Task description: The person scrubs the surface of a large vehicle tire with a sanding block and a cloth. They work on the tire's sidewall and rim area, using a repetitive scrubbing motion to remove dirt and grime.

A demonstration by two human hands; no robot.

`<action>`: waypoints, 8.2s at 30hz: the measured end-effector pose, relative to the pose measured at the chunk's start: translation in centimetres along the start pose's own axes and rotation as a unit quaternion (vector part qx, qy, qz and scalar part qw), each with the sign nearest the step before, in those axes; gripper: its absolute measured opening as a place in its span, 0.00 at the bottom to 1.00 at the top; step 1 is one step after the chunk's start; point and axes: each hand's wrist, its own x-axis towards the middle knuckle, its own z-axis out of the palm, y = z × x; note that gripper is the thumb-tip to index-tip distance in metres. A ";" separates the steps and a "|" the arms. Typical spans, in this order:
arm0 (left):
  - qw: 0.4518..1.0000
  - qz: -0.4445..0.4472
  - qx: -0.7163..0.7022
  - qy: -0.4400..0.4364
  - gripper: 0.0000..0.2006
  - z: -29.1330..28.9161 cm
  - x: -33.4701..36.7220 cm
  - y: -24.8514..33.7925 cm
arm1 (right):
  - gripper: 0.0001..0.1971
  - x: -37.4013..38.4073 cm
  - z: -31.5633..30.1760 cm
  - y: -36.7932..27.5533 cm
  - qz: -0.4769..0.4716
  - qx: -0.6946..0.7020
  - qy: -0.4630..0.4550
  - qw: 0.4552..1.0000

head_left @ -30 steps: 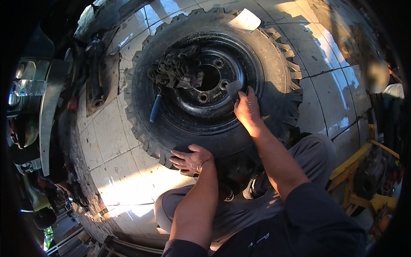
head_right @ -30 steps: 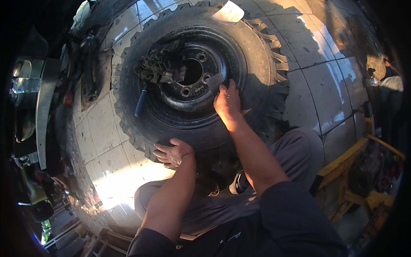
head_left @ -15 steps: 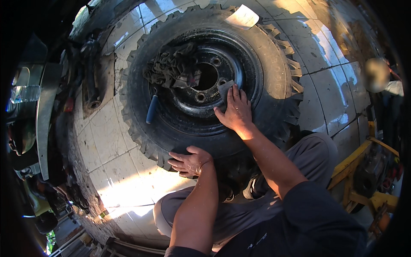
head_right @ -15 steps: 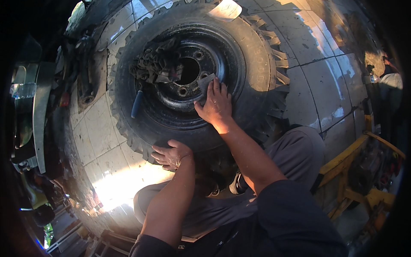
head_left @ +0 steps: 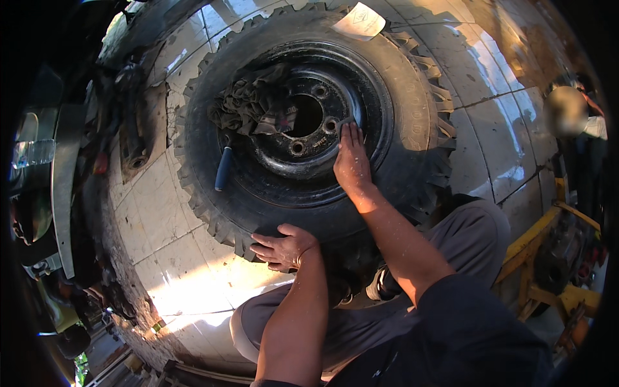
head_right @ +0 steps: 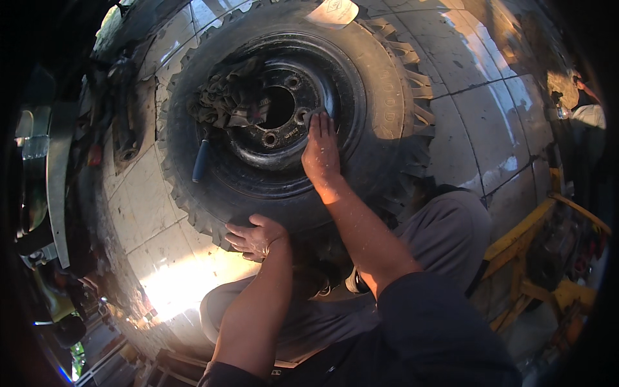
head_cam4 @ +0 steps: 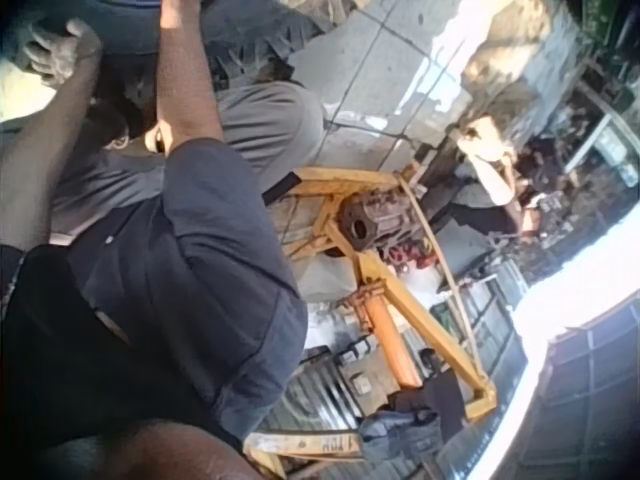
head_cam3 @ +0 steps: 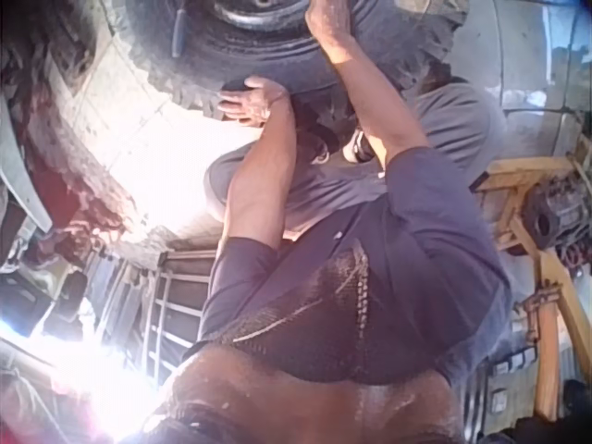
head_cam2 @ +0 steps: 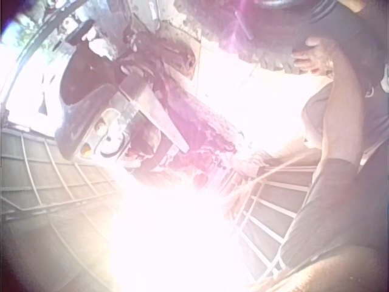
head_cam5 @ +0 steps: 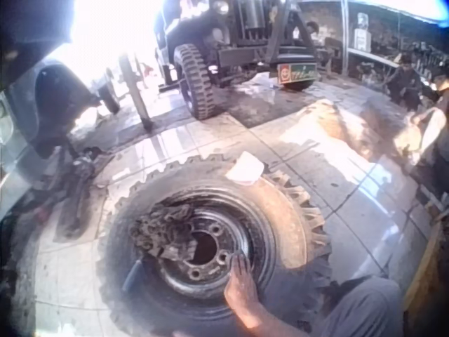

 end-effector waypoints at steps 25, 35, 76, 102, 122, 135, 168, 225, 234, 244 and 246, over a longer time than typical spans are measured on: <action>1.000 0.008 0.010 0.013 0.36 0.3 0.0 -0.3 | 0.25 3.4 1.6 0.6 0.051 0.019 0.085 0.995; 1.000 0.009 0.002 -0.002 0.35 -0.4 -0.3 0.3 | 0.27 4.8 0.2 1.0 0.147 0.070 0.009 0.987; 0.999 0.011 0.021 0.040 0.36 0.5 0.3 -0.7 | 0.27 -0.3 1.8 -1.1 0.106 0.029 -0.008 0.994; 0.999 0.018 0.013 0.026 0.36 0.4 -0.2 -0.7 | 0.27 3.0 0.7 -2.8 0.255 0.163 0.064 0.951; 1.000 0.007 -0.011 0.003 0.36 -0.6 0.1 -0.2 | 0.34 4.3 -2.3 -6.9 -0.066 0.326 -0.309 0.891; 0.999 0.027 -0.028 -0.012 0.38 -1.3 0.2 -0.4 | 0.29 26.5 -6.6 4.7 -0.180 -0.341 -0.021 0.922; 1.000 0.012 -0.008 0.023 0.38 0.1 0.3 -0.3 | 0.25 0.0 1.2 -1.4 0.032 -0.006 -0.002 0.999; 0.999 0.021 0.014 0.042 0.36 0.6 0.1 -0.8 | 0.26 -0.5 2.2 -1.8 0.056 -0.025 0.021 0.998; 0.999 0.024 0.008 0.038 0.36 0.2 -0.1 -0.3 | 0.26 0.8 1.6 -0.9 0.074 0.042 0.042 0.996; 0.999 0.019 0.000 0.031 0.36 0.4 0.6 -1.2 | 0.25 -0.8 2.2 -2.1 0.059 -0.023 0.010 0.998; 0.999 0.023 -0.010 0.025 0.36 0.1 0.3 -0.6 | 0.24 0.0 2.2 -1.1 0.039 -0.011 0.036 0.999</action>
